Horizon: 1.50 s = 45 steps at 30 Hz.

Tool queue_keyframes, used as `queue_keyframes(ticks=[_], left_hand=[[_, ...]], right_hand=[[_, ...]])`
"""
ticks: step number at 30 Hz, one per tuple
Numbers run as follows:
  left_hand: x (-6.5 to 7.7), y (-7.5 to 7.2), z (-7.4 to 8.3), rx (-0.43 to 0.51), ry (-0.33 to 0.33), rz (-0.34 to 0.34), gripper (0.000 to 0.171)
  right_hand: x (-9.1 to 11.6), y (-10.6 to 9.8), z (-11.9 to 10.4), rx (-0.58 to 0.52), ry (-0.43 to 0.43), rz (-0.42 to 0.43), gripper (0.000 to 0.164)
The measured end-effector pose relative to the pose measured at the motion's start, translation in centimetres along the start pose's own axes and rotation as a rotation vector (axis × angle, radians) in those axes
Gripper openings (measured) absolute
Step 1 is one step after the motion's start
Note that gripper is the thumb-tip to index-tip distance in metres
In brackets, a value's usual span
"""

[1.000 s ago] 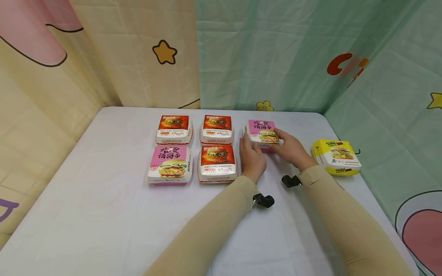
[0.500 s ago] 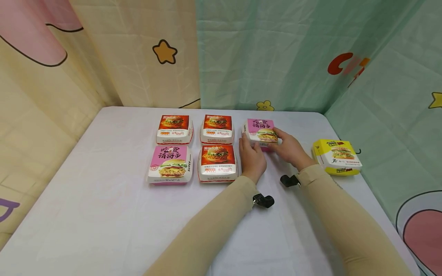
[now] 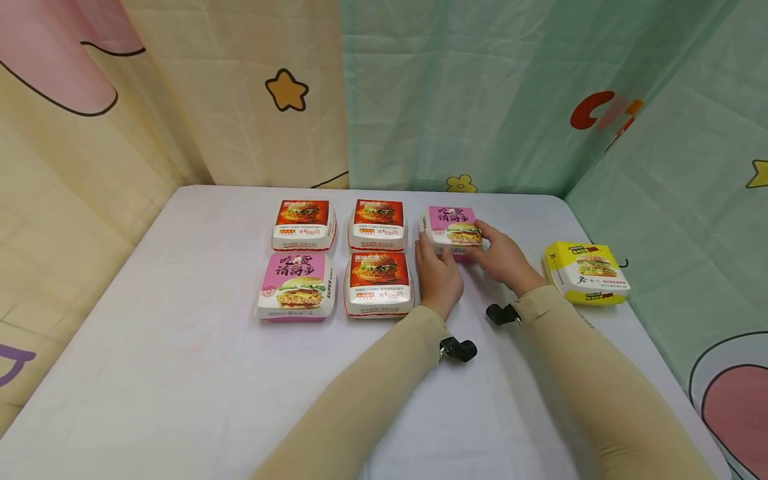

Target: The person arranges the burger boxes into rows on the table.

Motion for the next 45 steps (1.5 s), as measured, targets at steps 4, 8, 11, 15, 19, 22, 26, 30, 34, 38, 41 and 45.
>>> queue_keyframes(ticks=[4, 8, 11, 15, 19, 22, 26, 30, 34, 38, 41, 45], left_hand=[[0.07, -0.01, 0.02, 0.016, -0.014, -0.005, 0.067], [0.03, 0.01, -0.09, 0.02, -0.025, -0.004, 0.067], [0.03, -0.02, -0.14, 0.024, -0.03, 0.002, 0.065], [0.01, -0.15, -0.1, 0.034, -0.022, 0.021, 0.062], [-0.04, -0.28, -0.04, 0.02, -0.006, 0.038, 0.059], [0.0, -0.32, -0.04, 0.007, 0.0, 0.046, 0.057], [0.11, -0.48, -0.03, 0.015, 0.004, 0.076, 0.052], [0.11, -0.69, 0.02, 0.017, 0.019, 0.122, 0.047], [0.11, -0.75, 0.06, 0.029, 0.016, 0.14, 0.045], [0.14, -0.68, 0.04, 0.044, 0.0, 0.133, 0.046], [0.15, -0.63, 0.04, 0.045, -0.004, 0.124, 0.049], [0.16, -0.63, 0.02, 0.041, -0.005, 0.119, 0.05]], right_hand=[[0.06, 0.02, -0.04, -0.006, 0.001, 0.002, 0.079], [0.11, 0.06, -0.06, -0.012, 0.003, 0.002, 0.078], [0.15, 0.11, -0.05, -0.018, 0.005, -0.001, 0.078], [0.2, 0.11, -0.05, -0.018, 0.002, -0.003, 0.078], [0.18, 0.05, -0.06, -0.001, -0.009, 0.003, 0.077], [0.2, 0.05, -0.06, 0.006, -0.008, 0.006, 0.075], [0.2, 0.11, -0.04, 0.009, -0.004, 0.005, 0.073], [0.28, 0.1, 0.0, 0.006, -0.003, 0.003, 0.073], [0.39, -0.05, -0.03, 0.011, -0.01, 0.011, 0.072], [0.45, -0.09, -0.14, 0.006, -0.011, 0.01, 0.072], [0.49, -0.07, -0.22, -0.005, -0.01, 0.01, 0.071], [0.48, -0.02, -0.23, -0.01, -0.01, 0.013, 0.069]])
Point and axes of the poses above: each hand's wrist, its own x-axis away from the middle knuckle, its own y-axis out of the palm, z = x × y, the point moved 7 cm from there along -x, towards the middle knuckle, and after that the axes turned 4 degrees about y, right-handed, at the moved point
